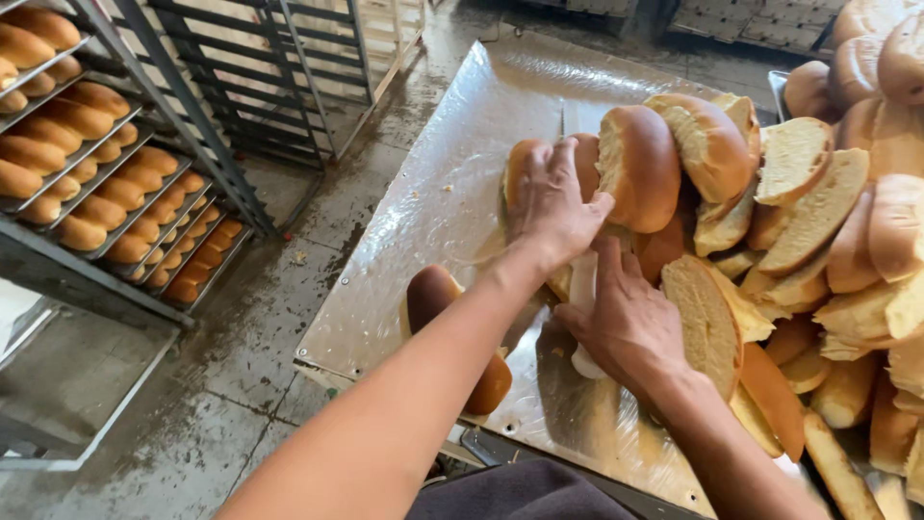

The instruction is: The person slices multiple bread buns in half horizontally using a long serrated knife on a stainless steel table. Each bun is held with the left hand and cut with the right hand, then placed into a growing pile of sliced buns.

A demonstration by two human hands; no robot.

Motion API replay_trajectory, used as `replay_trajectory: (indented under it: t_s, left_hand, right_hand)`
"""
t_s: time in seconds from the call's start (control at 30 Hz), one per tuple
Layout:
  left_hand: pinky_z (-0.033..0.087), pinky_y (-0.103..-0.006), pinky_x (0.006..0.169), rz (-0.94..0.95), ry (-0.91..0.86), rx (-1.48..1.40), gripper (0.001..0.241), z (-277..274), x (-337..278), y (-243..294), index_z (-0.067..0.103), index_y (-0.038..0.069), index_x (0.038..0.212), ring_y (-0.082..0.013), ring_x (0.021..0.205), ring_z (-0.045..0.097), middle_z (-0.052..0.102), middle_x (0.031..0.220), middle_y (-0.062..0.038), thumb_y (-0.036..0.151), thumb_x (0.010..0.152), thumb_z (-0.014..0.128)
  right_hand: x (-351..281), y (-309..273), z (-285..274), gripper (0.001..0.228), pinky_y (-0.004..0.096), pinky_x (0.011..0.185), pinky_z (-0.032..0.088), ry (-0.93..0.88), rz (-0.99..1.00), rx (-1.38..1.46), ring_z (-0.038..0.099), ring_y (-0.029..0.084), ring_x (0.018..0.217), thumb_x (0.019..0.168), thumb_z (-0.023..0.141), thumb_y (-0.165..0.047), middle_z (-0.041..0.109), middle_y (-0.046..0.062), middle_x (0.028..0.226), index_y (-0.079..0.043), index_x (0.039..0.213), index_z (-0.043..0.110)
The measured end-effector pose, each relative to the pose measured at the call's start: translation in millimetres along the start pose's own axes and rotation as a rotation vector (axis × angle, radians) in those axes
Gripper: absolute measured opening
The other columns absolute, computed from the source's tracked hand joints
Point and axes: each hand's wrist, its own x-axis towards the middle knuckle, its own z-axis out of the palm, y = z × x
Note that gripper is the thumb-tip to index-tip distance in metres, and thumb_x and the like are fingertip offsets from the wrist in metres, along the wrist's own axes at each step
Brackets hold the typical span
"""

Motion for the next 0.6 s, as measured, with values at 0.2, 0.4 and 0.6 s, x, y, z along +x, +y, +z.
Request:
replay_trajectory:
  t_s: [0.2, 0.4, 0.6]
  left_hand:
    - [0.049, -0.04, 0.108, -0.026, -0.037, -0.077, 0.096, 11.6, 30.7, -15.8, 0.038, 0.01, 0.152, -0.0333, 0.127, 0.061, 0.061, 0.137, -0.019, 0.049, 0.074, 0.079]
    - [0.051, -0.041, 0.093, -0.031, -0.022, -0.014, 0.09, -9.9, 33.0, -7.6, 0.053, 0.015, 0.139, -0.0331, 0.114, 0.061, 0.062, 0.13, -0.018, 0.047, 0.063, 0.09]
    - [0.067, -0.0332, 0.073, -0.249, 0.042, -0.751, 0.059, -34.8, 37.4, -16.0, 0.065, 0.012, 0.115, -0.0227, 0.09, 0.078, 0.077, 0.106, -0.01, 0.038, 0.066, 0.085]
  right_hand:
    - [14.0, 23.0, 5.4, 0.054, 0.046, 0.061, 0.052, -0.024, 0.273, 0.716, 0.065, 0.035, 0.075, 0.075, 0.077, -0.011, 0.066, 0.023, 0.096, 0.0, 0.121, 0.05]
    - [10.9, 1.8, -27.2, 0.039, 0.033, 0.048, 0.051, -0.151, 0.481, 1.187, 0.062, 0.021, 0.059, 0.078, 0.072, 0.002, 0.063, 0.012, 0.085, 0.003, 0.113, 0.056]
    - [-14.3, -14.4, -31.1, 0.045, 0.029, 0.047, 0.049, -0.118, 0.538, 1.32, 0.061, 0.016, 0.062, 0.083, 0.067, 0.004, 0.064, 0.013, 0.093, -0.001, 0.123, 0.049]
